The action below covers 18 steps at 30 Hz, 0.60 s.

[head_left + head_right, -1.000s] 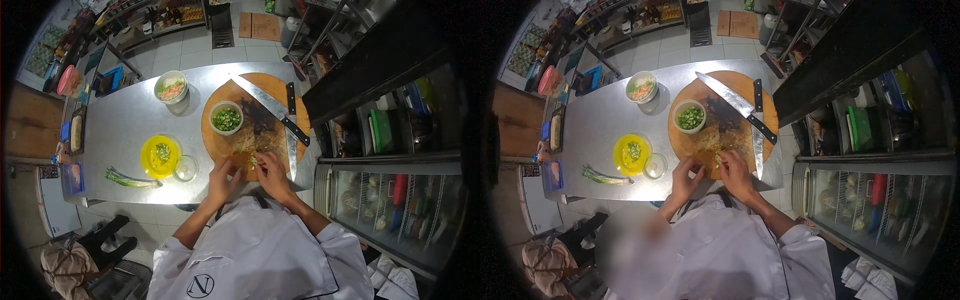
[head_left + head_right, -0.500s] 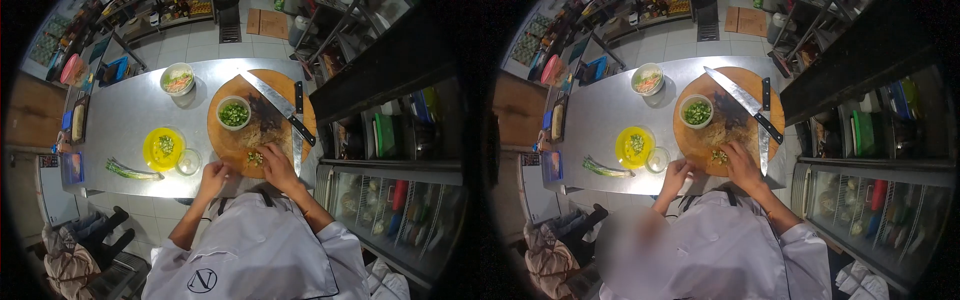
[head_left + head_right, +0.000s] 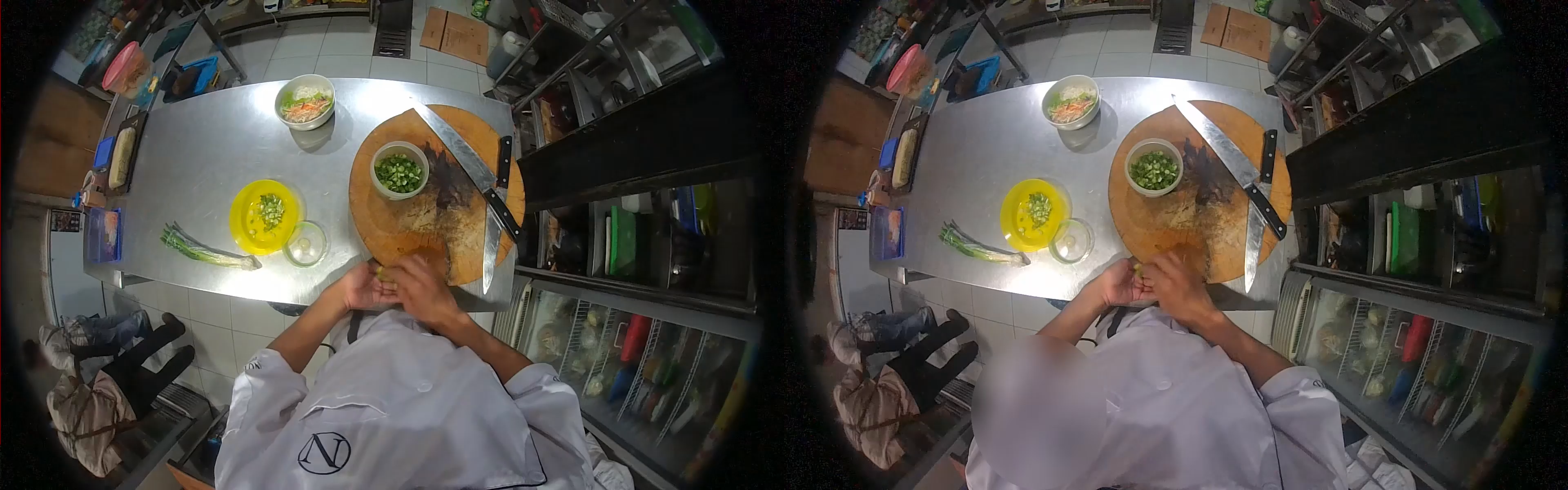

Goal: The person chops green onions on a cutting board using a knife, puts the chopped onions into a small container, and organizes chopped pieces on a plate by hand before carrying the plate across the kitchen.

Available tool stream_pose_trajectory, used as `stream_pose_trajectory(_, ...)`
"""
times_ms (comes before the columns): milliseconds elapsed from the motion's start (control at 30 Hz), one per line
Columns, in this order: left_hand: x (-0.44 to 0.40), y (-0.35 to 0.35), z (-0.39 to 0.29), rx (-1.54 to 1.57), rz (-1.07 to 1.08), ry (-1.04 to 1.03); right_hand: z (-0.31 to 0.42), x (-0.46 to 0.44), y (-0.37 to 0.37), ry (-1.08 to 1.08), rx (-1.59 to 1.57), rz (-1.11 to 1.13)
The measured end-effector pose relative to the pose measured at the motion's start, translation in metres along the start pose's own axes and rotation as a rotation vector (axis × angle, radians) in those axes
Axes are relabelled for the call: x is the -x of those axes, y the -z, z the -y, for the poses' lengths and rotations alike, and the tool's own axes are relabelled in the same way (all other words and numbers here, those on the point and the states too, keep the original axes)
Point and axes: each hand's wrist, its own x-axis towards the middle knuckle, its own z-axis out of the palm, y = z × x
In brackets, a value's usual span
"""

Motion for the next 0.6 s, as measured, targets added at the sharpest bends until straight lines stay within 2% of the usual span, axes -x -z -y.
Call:
stream_pose_trajectory(67, -0.005, 0.021, 0.002, 0.324, 0.516, 0.074, 0.019, -0.003, 0.006, -0.006, -0.067, 0.019)
stream_pose_trajectory(100, 0.002, 0.003, 0.003, 0.325, 0.517, 0.077, 0.025, -0.005, 0.01, -0.006, -0.134, 0.037)
stream_pose_trajectory(167, 0.028, -0.052, 0.004, -0.133, -0.207, -0.099, 0.013, -0.004, 0.015, -0.083, -0.061, -0.012)
stream_pose_trajectory(200, 0.027, -0.05, 0.0, -0.13, -0.208, -0.1, 0.006, -0.005, 0.017, -0.158, 0.011, -0.063)
stream_pose_trajectory(233, 0.025, -0.046, -0.003, -0.134, -0.113, -0.013, 0.0, -0.012, 0.02, -0.159, 0.008, -0.059)
stream_pose_trajectory(267, 0.025, -0.042, -0.004, -0.139, -0.018, 0.074, -0.008, -0.021, 0.022, -0.21, 0.035, -0.137)
stream_pose_trajectory(300, 0.026, -0.042, -0.002, -0.138, -0.02, 0.075, -0.012, -0.025, 0.022, -0.261, 0.062, -0.217)
stream_pose_trajectory(367, 0.026, -0.043, -0.001, -0.128, -0.044, 0.063, -0.006, -0.021, 0.008, -0.246, 0.127, -0.221)
stream_pose_trajectory(400, 0.024, -0.039, 0.002, -0.135, -0.046, 0.07, 0.007, -0.017, 0.001, -0.189, 0.09, -0.059)
stream_pose_trajectory(433, 0.022, -0.032, 0.008, -0.15, -0.096, -0.054, 0.015, -0.013, -0.004, -0.135, 0.052, 0.1)
stream_pose_trajectory(467, 0.019, -0.025, 0.012, -0.168, -0.143, -0.176, 0.019, -0.011, -0.006, -0.147, 0.055, 0.087)
stream_pose_trajectory(533, 0.025, -0.023, 0.015, -0.158, -0.125, -0.168, 0.026, -0.006, -0.009, -0.036, -0.235, 0.053)
stream_pose_trajectory(567, 0.029, -0.021, 0.015, -0.134, -0.109, -0.175, 0.027, -0.002, -0.004, -0.049, -0.237, 0.041)
stream_pose_trajectory(600, 0.034, -0.018, 0.012, -0.14, -0.114, -0.163, 0.027, -0.001, 0.009, -0.177, -0.223, -0.011)
